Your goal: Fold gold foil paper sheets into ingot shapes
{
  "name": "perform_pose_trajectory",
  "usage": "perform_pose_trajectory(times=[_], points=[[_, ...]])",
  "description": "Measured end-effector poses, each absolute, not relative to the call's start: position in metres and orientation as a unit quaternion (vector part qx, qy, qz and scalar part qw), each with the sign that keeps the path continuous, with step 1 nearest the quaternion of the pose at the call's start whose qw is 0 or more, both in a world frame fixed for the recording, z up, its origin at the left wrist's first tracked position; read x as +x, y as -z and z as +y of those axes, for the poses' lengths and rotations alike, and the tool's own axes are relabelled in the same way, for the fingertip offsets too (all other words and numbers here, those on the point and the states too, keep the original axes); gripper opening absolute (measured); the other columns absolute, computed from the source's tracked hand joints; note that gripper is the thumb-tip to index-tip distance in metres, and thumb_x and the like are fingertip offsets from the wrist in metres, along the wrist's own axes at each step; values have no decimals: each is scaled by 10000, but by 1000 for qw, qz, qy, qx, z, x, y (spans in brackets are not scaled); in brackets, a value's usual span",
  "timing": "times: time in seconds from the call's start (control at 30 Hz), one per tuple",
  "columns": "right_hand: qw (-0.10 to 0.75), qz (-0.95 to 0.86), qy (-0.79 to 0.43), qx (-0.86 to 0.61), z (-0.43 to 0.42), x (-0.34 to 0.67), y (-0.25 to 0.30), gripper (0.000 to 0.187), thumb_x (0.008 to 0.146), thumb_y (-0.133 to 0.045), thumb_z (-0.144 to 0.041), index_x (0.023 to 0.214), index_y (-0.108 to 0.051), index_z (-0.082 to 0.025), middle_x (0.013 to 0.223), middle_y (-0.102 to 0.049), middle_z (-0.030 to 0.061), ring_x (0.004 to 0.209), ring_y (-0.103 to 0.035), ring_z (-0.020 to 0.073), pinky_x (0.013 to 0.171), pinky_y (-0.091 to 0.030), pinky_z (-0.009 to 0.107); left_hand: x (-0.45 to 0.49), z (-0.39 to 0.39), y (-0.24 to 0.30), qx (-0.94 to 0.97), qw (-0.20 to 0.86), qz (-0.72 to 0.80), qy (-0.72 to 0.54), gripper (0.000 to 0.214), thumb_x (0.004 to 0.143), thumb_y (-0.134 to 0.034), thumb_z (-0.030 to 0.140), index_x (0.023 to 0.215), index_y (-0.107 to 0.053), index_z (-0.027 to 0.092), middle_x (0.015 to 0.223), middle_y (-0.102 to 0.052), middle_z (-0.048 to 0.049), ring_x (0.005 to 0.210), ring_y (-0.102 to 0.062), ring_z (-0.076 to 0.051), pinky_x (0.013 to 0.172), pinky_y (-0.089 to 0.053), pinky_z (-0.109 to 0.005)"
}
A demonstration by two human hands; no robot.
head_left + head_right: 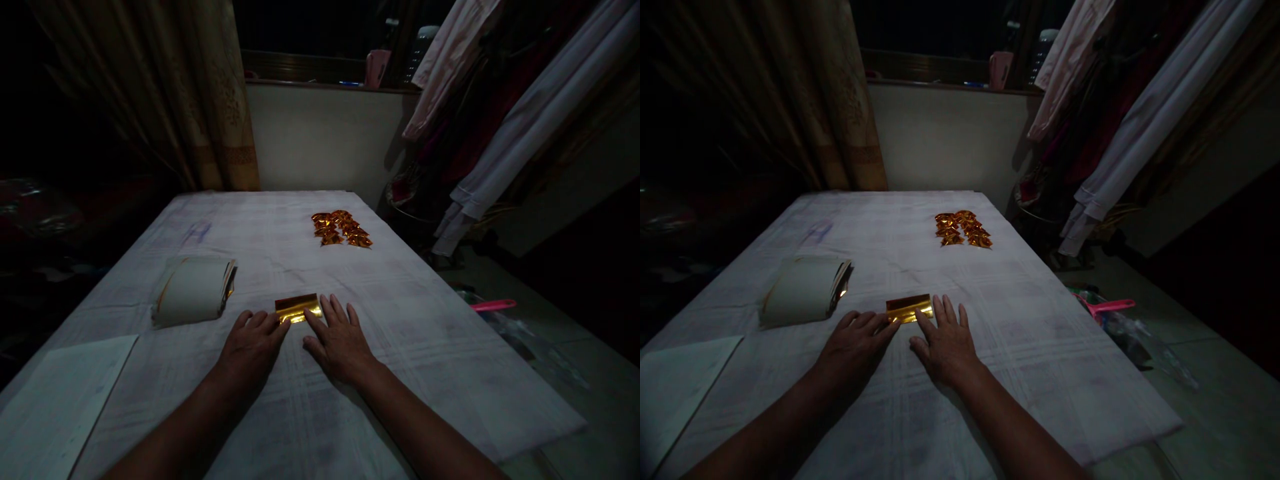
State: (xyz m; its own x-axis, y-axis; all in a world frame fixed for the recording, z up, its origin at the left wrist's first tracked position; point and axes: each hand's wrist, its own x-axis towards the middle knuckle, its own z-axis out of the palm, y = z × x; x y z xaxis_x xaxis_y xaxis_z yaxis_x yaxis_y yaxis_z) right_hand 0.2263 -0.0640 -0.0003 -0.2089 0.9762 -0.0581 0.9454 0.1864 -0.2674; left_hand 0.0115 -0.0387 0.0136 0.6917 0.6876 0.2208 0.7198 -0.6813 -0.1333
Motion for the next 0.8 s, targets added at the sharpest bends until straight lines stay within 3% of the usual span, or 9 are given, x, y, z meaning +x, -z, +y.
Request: perform_pose_trajectory(times=[0.33,0.5,0.8], points=[[69,-767,-121,-626,-64,226,2,602,997,-466,-580,1532,-428,-307,1666,-175,142,1546,-105,358,1205,-100,620,-5,-39,-15,-913,75,-389,96,399,845,-538,36,1161,-704,214,1190,-746,-87,1066,-664,-294,889,-414,-457],[70,-765,-115,-630,-64,225,3,601,991,-472,-590,1523,-443,-312,1665,-185,143,1547,-100,355,1207,-90,611,20,-44,-18,-899,39,-416,128,244,881,-567,133,1054,-726,199,1171,-745,-91,1124,-644,-313,945,-414,-487],[91,-795,-102,-592,-64,227,4,582,1005,-449,-583,1528,-428,-329,1671,-165,149,1545,-114,357,1203,-93,629,36,-48,-6,-901,37,-403,160,327,921,-535,175,1215,-680,167,1199,-741,-109,1079,-668,-279,921,-451,-459]])
